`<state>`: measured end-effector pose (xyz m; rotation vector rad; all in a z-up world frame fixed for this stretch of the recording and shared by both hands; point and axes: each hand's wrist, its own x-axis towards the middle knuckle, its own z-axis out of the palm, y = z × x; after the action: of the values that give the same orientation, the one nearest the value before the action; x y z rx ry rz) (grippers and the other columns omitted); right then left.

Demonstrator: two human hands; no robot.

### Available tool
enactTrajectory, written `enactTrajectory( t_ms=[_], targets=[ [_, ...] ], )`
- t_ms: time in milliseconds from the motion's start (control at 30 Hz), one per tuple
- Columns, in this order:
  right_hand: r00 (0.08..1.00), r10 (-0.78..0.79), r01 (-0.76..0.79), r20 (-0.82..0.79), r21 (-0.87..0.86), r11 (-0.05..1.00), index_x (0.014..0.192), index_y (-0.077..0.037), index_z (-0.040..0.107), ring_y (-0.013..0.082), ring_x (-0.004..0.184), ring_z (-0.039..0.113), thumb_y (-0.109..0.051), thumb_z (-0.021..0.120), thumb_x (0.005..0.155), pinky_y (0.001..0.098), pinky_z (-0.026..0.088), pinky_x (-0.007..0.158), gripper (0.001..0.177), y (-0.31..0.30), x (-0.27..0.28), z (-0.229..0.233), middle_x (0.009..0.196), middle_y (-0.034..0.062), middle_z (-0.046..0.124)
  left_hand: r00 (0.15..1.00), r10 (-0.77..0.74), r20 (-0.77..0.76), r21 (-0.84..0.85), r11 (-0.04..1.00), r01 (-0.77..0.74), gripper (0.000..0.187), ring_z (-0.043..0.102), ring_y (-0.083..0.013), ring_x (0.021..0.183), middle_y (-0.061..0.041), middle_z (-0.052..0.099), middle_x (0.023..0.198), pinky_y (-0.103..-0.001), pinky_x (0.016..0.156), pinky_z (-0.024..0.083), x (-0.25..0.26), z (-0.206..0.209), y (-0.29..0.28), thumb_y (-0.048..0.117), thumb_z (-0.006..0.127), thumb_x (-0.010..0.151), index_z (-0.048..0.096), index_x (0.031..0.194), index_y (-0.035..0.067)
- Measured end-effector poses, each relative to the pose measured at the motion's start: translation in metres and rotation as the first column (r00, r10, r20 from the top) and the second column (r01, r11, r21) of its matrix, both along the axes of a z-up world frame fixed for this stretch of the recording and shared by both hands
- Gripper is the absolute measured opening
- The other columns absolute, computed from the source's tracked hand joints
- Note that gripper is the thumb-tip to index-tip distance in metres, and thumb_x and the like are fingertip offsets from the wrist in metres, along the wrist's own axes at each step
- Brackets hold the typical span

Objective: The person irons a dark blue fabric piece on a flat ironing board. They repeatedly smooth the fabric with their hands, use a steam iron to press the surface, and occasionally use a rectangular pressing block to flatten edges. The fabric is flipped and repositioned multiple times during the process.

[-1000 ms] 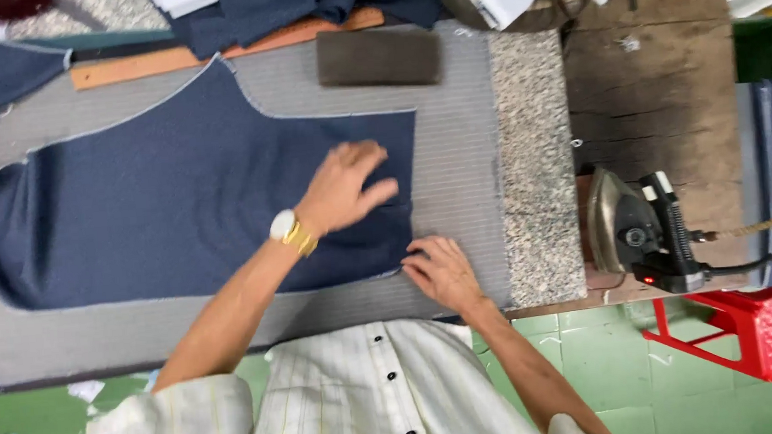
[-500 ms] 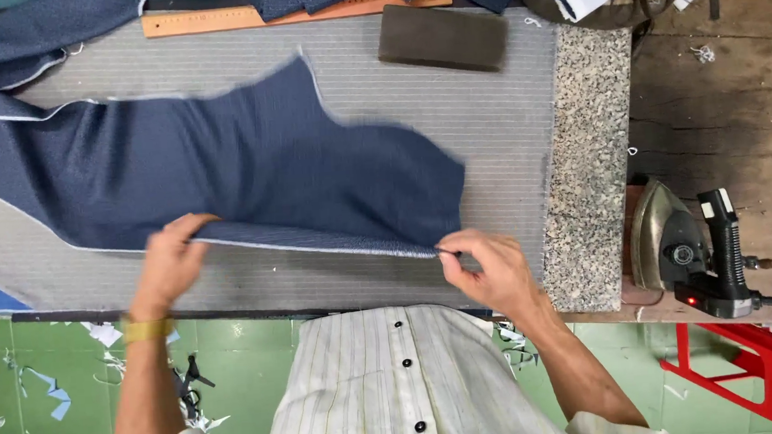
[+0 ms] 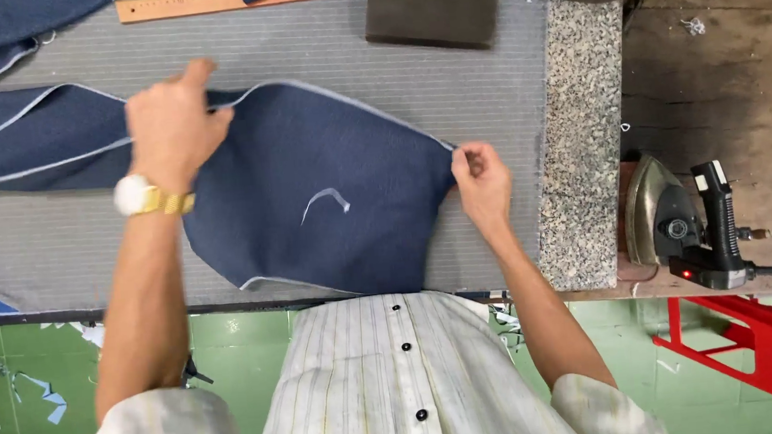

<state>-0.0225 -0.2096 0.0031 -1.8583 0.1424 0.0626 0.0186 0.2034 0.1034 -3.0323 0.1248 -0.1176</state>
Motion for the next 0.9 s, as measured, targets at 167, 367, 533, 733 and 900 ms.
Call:
enactTrajectory(
  t_ms=[167, 367, 533, 733, 900],
  targets=[
    [0.902, 0.186, -0.013, 0.389, -0.406, 0.914, 0.135, -0.006, 0.055, 0.0379, 0.137, 0.054, -0.015, 0.053, 0.107, 0.052, 0.046, 0.116, 0.03, -0.005, -0.009, -0.01, 0.144, 0.024, 0.056, 0.959, -0.183, 0.218, -0.167, 0.961, 0.221, 0.063, 0.053, -0.0454, 0.116, -0.025, 0.055, 0.135, -0.057, 0.1, 0.041, -0.004, -0.022, -0.083, 0.011, 0.068, 0.078, 0.056, 0.139, 0.003],
    [0.795, 0.539, -0.227, 0.279, -0.687, 0.691, 0.146, -0.01, 0.053, 0.0381, 0.152, 0.036, -0.03, 0.054, 0.106, 0.0545, 0.038, 0.116, 0.045, 0.017, -0.048, -0.025, 0.163, 0.0167, 0.038, 0.967, -0.219, 0.129, -0.409, 0.877, 0.253, 0.048, 0.048, -0.0389, 0.14, -0.021, 0.051, 0.153, -0.055, 0.118, 0.034, -0.041, -0.1, -0.152, 0.032, 0.048, 0.108, 0.053, 0.147, 0.006],
    [0.729, 0.636, -0.322, 0.253, -0.694, 0.644, 0.147, -0.013, 0.056, 0.037, 0.151, 0.033, -0.04, 0.06, 0.102, 0.0549, 0.027, 0.121, 0.053, 0.001, -0.047, -0.033, 0.16, 0.0161, 0.042, 0.971, -0.21, 0.115, -0.386, 0.891, 0.238, 0.051, 0.031, -0.0393, 0.15, -0.019, 0.038, 0.162, -0.056, 0.121, 0.024, -0.044, -0.137, -0.15, 0.037, 0.048, 0.109, 0.049, 0.153, 0.01],
    [0.877, 0.21, 0.272, 0.432, -0.807, 0.524, 0.139, -0.006, 0.067, 0.0435, 0.137, 0.046, -0.018, 0.087, 0.085, 0.0584, 0.037, 0.105, 0.059, -0.183, -0.026, -0.018, 0.147, 0.0262, 0.052, 0.996, -0.01, 0.089, -0.411, 0.911, 0.046, 0.058, 0.024, -0.0416, 0.153, -0.021, 0.031, 0.166, -0.058, 0.122, 0.021, -0.08, -0.115, -0.104, 0.04, 0.054, 0.107, 0.048, 0.155, 0.007],
    [0.941, -0.317, -0.021, -0.115, -0.959, 0.284, 0.158, 0.001, 0.03, 0.0544, 0.131, 0.047, -0.034, 0.073, 0.108, 0.0641, 0.039, 0.106, 0.075, -0.279, -0.034, 0.059, 0.149, 0.0393, 0.042, 0.985, 0.16, 0.062, -0.367, 0.922, -0.127, 0.059, 0.029, -0.0441, 0.151, -0.025, 0.038, 0.162, -0.06, 0.12, 0.025, -0.124, -0.113, -0.058, 0.039, 0.05, 0.108, 0.05, 0.152, 0.0]
  ],
)
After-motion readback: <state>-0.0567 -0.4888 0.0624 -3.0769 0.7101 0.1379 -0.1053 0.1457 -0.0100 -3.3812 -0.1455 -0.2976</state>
